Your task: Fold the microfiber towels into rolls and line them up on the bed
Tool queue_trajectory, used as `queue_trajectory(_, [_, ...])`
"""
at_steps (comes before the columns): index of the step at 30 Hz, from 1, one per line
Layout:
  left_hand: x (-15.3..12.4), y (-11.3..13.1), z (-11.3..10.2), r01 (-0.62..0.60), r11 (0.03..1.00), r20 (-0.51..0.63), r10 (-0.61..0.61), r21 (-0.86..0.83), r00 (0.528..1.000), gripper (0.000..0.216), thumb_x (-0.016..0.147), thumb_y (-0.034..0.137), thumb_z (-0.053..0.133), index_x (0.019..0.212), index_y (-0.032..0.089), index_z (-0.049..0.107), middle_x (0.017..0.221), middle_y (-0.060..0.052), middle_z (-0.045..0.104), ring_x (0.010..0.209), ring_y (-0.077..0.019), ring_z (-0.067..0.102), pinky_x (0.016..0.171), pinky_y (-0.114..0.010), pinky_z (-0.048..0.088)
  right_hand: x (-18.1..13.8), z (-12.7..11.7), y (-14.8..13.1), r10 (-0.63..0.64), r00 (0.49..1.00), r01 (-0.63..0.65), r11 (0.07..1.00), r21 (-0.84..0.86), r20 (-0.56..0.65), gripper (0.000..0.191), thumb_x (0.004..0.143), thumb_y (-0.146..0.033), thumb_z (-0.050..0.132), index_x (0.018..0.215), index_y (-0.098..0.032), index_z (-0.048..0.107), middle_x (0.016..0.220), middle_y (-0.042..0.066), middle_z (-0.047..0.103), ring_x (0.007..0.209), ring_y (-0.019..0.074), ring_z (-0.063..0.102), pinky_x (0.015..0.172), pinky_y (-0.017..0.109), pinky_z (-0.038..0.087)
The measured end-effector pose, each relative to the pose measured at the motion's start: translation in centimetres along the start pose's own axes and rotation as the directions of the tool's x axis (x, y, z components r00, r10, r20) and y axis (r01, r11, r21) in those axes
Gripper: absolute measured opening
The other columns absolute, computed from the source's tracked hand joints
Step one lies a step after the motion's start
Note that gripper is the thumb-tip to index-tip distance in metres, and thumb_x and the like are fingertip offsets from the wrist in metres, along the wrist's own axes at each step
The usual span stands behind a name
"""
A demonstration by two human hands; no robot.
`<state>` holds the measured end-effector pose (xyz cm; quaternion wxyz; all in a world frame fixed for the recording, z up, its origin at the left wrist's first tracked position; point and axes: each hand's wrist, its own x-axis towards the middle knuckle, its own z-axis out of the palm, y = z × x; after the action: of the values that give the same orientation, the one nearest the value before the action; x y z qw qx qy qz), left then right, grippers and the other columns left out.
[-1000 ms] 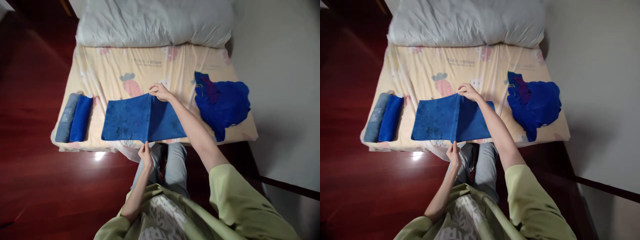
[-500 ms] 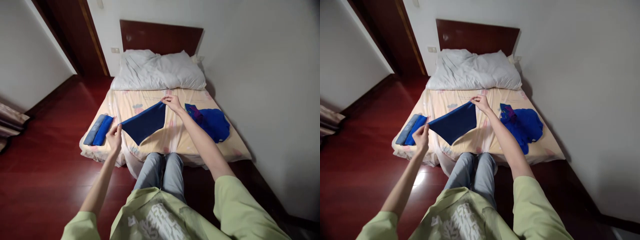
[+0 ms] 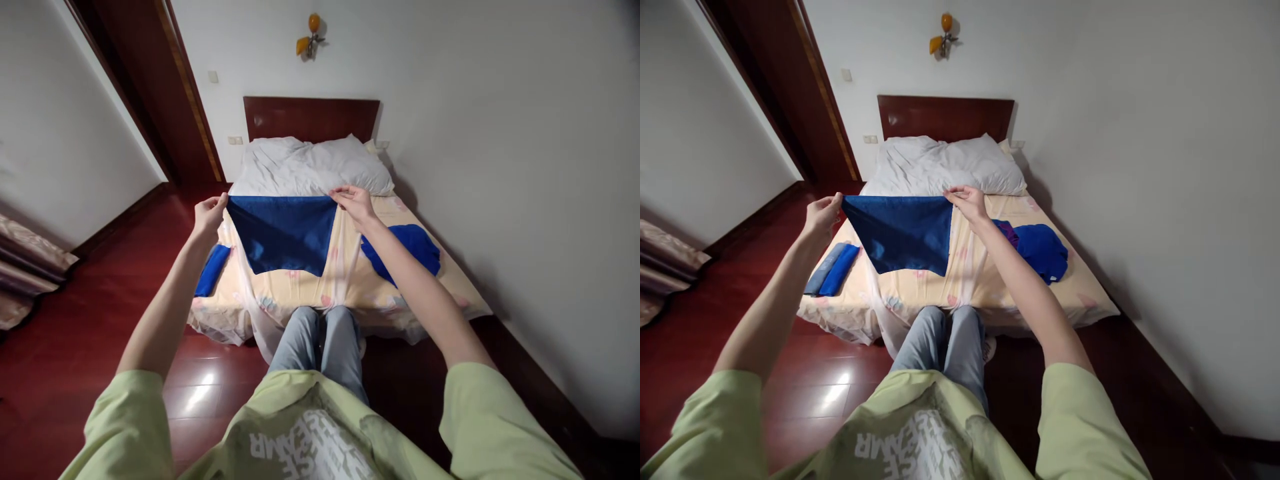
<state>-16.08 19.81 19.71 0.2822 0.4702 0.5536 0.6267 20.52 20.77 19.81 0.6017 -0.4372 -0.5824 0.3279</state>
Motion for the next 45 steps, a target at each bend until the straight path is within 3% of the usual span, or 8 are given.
queue_trajectory(8, [-3.4, 0.6, 0.2, 0.070, 0.996, 0.195, -0.080, 0.057, 0.978, 0.041, 0.076, 0.050, 0.082, 0.073, 0.014, 0.064, 0.063, 0.001, 0.048, 0.058, -0.0099, 0.042, 0.054, -0.022, 0.035, -6.3, -4.3, -0.8, 0.090, 0.996, -0.089, 0.996, 0.028, -0.027, 0.050, 0.054, -0.054, 0.093, 0.082, -0.018, 0.071, 0.074, 0.002, 0.072, 0.060, 0.0112, 0.061, 0.055, 0.023, 0.049])
queue_trajectory(15, [-6.6, -0.7, -0.8, 0.314, 0.947, 0.380, -0.315, 0.067, 0.870, 0.037, 0.071, 0.041, 0.089, 0.071, 0.017, 0.060, 0.059, 0.002, 0.043, 0.057, -0.0131, 0.048, 0.053, -0.024, 0.037, -12.6, -8.0, -1.2, 0.306, 0.952, -0.305, 0.950, 0.062, -0.006, 0.043, 0.053, -0.045, 0.097, 0.079, -0.020, 0.074, 0.077, 0.005, 0.072, 0.051, 0.0091, 0.057, 0.044, 0.023, 0.047])
queue_trajectory(23, [-5.9, -1.8, 0.8, 0.269, 0.937, 0.541, -0.348, 0.221, 0.766, 0.046, 0.070, 0.053, 0.086, 0.067, 0.015, 0.059, 0.060, 0.001, 0.045, 0.057, -0.0094, 0.044, 0.054, -0.023, 0.033, -11.5, -9.0, 0.4, 0.446, 0.894, -0.444, 0.894, 0.061, -0.045, 0.042, 0.055, -0.037, 0.098, 0.084, -0.017, 0.076, 0.071, 0.001, 0.069, 0.045, 0.0048, 0.052, 0.040, 0.017, 0.047])
queue_trajectory(31, [-0.2, -6.8, 6.1, 0.280, 0.932, 0.356, -0.348, 0.230, 0.867, 0.045, 0.068, 0.053, 0.085, 0.065, 0.015, 0.062, 0.059, 0.000, 0.048, 0.059, -0.0108, 0.044, 0.053, -0.024, 0.033, -4.1, -3.9, 7.1, 0.423, 0.891, -0.419, 0.906, 0.064, -0.166, 0.038, 0.059, -0.029, 0.097, 0.079, -0.014, 0.069, 0.061, 0.001, 0.069, 0.050, 0.0111, 0.066, 0.045, 0.015, 0.051])
queue_trajectory(37, [4.1, -6.4, 7.9, -0.031, 0.997, 0.272, 0.009, 0.075, 0.962, 0.043, 0.082, 0.056, 0.070, 0.071, 0.015, 0.064, 0.061, 0.000, 0.051, 0.064, -0.0133, 0.048, 0.057, -0.025, 0.038, 0.9, -1.3, 9.3, 0.164, 0.948, -0.139, 0.984, 0.110, -0.274, 0.049, 0.058, -0.044, 0.096, 0.084, -0.016, 0.066, 0.066, 0.001, 0.072, 0.057, 0.0155, 0.072, 0.053, 0.021, 0.057])
queue_trajectory(41, [4.4, -8.8, 6.2, -0.299, 0.952, 0.305, 0.266, 0.068, 0.915, 0.048, 0.086, 0.061, 0.064, 0.082, 0.014, 0.071, 0.076, -0.004, 0.063, 0.073, -0.0151, 0.054, 0.066, -0.027, 0.042, 0.5, -2.3, 11.5, -0.008, 0.975, 0.018, 0.999, 0.043, -0.223, 0.057, 0.061, -0.058, 0.090, 0.092, -0.017, 0.066, 0.074, 0.003, 0.074, 0.063, 0.0174, 0.073, 0.061, 0.026, 0.060])
queue_trajectory(43, [3.1, -12.2, 5.2, -0.341, 0.930, 0.337, 0.280, 0.136, 0.899, 0.049, 0.084, 0.061, 0.064, 0.083, 0.014, 0.073, 0.079, -0.005, 0.066, 0.075, -0.0163, 0.056, 0.070, -0.028, 0.044, -1.4, -2.6, 14.3, 0.024, 0.985, -0.022, 1.000, 0.013, -0.172, 0.059, 0.061, -0.061, 0.088, 0.093, -0.017, 0.067, 0.074, 0.003, 0.074, 0.063, 0.0173, 0.072, 0.062, 0.027, 0.059])
queue_trajectory(45, [0.5, -16.9, 4.4, -0.266, 0.941, 0.376, 0.173, 0.211, 0.910, 0.049, 0.084, 0.062, 0.063, 0.082, 0.014, 0.074, 0.079, -0.006, 0.068, 0.075, -0.0177, 0.057, 0.070, -0.028, 0.044, -4.4, -2.3, 18.3, 0.117, 0.983, -0.121, 0.992, -0.022, -0.140, 0.061, 0.059, -0.064, 0.086, 0.092, -0.017, 0.067, 0.072, 0.004, 0.074, 0.061, 0.0172, 0.070, 0.062, 0.028, 0.058])
